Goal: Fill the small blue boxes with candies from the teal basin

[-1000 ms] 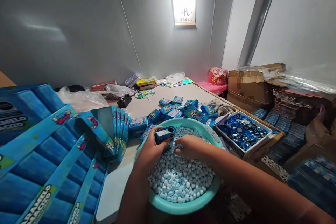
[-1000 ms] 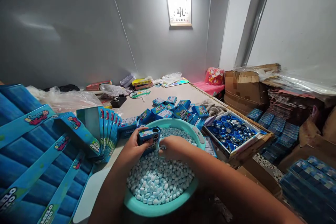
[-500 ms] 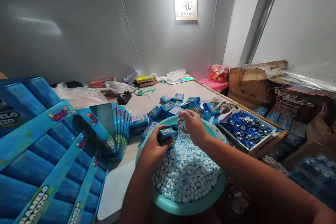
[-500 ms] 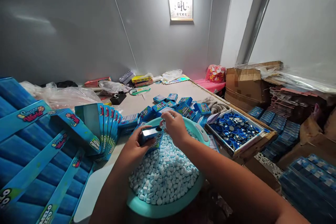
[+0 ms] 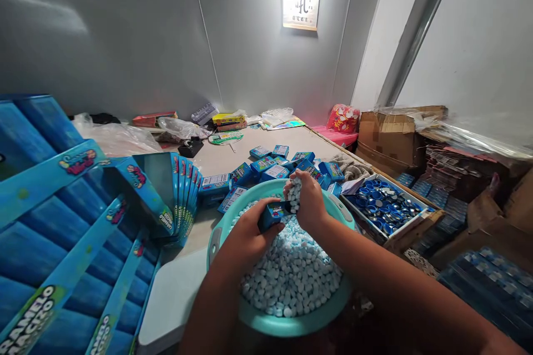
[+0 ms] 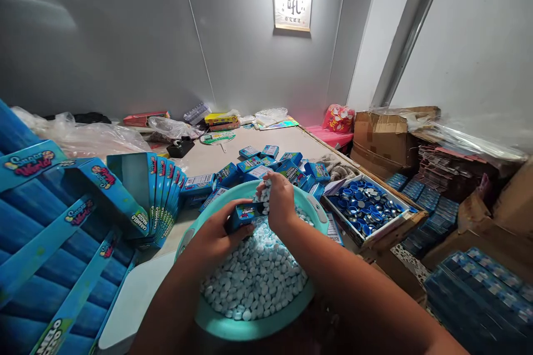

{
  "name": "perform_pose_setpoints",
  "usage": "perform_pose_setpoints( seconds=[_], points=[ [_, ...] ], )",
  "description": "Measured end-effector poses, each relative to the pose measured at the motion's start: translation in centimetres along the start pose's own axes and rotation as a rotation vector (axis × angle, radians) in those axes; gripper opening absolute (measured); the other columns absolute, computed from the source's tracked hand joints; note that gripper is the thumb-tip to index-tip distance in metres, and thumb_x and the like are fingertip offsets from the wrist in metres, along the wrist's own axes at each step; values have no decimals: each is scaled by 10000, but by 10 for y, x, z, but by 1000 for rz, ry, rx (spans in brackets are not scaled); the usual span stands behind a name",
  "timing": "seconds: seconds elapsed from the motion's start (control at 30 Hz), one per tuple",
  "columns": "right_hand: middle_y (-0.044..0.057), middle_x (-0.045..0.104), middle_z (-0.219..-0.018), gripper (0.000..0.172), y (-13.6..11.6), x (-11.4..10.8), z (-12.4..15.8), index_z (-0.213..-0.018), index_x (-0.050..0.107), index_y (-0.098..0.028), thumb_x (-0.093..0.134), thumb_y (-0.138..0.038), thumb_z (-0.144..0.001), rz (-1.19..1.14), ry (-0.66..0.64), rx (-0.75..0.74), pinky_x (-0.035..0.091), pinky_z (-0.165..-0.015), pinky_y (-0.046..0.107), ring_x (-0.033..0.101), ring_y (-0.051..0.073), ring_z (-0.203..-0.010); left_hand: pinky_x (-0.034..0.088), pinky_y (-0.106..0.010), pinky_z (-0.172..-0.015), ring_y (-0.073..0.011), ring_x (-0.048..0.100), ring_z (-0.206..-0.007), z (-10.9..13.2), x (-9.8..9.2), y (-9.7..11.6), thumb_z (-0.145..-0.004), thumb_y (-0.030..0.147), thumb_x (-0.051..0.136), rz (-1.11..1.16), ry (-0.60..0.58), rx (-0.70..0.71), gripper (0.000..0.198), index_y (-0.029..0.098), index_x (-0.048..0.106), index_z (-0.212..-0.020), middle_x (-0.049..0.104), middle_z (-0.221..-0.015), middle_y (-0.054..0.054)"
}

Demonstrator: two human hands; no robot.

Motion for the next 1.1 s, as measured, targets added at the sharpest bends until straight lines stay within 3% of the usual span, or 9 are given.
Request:
perform_pose_setpoints(
  seconds=[0.2, 0.37, 0.47, 0.67, 0.9, 1.1],
  points=[
    [-19, 598, -614, 293, 0, 5, 2, -698, 561, -213, 700, -466, -642, -53, -48, 3, 499, -549, 276, 582, 152, -560, 551, -404, -982, -276, 699, -1009, -3, -1, 1, -817, 384, 767, -95, 23, 5, 473, 277, 726, -1276, 763, -1145, -48],
    [2, 612, -697, 286, 2, 1, -4, -677, 556, -212, 668, -471, -634, 48, -61, -3, 519, -576, 292, 601, 156, -595, 561, -391, -895, -291, 709, -961, -8, 0, 6, -752, 380, 804, -103, 15, 46, 448, 266, 766, -1183, 778, -1083, -59],
    [0, 604, -678, 282, 4, 5, -5, -668, 566, -216, 662, -478, -632, 66, -116, 7, 530, -607, 300, 607, 166, -616, 555, -408, -922, -309, 709, -1012, -8, -3, 7, -763, 420, 800, -82, 40, 11, 458, 258, 767, -1189, 777, -1119, -71],
    [-14, 589, -631, 242, -5, 11, 3, -664, 566, -216, 649, -444, -663, 42, -148, -108, 500, -590, 290, 583, 160, -584, 529, -456, -1015, -336, 686, -1115, -4, -4, 3, -748, 447, 793, -110, 66, -66, 537, 241, 738, -1241, 761, -1184, -83],
    [-22, 593, -608, 224, -8, 16, 6, -651, 605, -206, 675, -418, -673, 39, -203, -122, 488, -585, 281, 561, 145, -551, 540, -430, -1035, -321, 697, -1116, -2, -7, 11, -744, 388, 819, -48, 92, -32, 514, 255, 753, -1237, 755, -1177, -78],
    [-20, 589, -598, 248, -11, 19, 8, -633, 564, -213, 656, -434, -701, 77, -240, -138, 509, -643, 291, 562, 149, -587, 570, -422, -974, -333, 697, -1115, -3, -6, 1, -731, 417, 851, 71, 39, -122, 572, 236, 737, -1261, 741, -1219, -99]
  ],
)
Point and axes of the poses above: each hand's wrist, its own z-axis away from the middle knuckle, its own x-axis out of the palm, y = z × x, the point moved 6 cm from there along -z, towards the middle knuckle
